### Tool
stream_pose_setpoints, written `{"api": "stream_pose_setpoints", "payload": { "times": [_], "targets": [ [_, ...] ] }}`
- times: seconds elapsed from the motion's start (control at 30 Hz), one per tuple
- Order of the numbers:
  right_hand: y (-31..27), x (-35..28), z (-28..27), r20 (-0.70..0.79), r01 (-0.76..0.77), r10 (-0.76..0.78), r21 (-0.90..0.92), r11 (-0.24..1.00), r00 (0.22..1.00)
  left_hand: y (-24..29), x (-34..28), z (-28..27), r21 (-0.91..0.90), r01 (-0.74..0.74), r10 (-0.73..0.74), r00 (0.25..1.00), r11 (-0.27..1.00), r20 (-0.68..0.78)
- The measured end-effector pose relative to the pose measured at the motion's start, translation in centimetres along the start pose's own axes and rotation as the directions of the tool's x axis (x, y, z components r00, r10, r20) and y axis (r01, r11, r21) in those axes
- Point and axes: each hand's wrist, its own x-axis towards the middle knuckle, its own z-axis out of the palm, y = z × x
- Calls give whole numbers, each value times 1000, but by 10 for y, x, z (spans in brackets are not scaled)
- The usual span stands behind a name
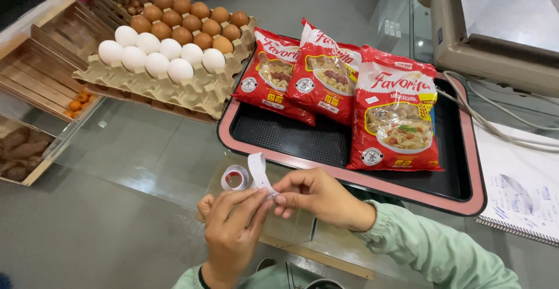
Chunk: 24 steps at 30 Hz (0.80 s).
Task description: Pricing and labeling bags of pasta at a grocery store counter.
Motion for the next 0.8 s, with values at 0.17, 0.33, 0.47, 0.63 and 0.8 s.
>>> {"api": "stream_pose_setpoints", "payload": {
  "times": [0.17, 0.33, 0.47, 0.63, 0.8],
  "targets": [
    [-3, -2, 5, -28, 36, -40, -139, 990, 999, -3, -4, 0, 44, -5, 5, 1000, 999, 4],
    [-3, -3, 4, -66, 58, -81, -303, 951, 995, 0, 1, -4, 61, -10, 9, 1000, 998, 22],
    [-11, -5, 8, -56, 76, -111, -428, 900, 992, 2, 4, -4, 33, -7, 6, 1000, 999, 10],
    [-14, -7, 10, -64, 82, -114, -382, 921, 991, -1, 5, -3, 62, -36, 35, 999, 997, 13],
    [-7, -7, 10, -126, 54, -114, -409, 911, 985, -2, 7, -1, 56, -56, 56, 998, 997, 4]
  ]
}}
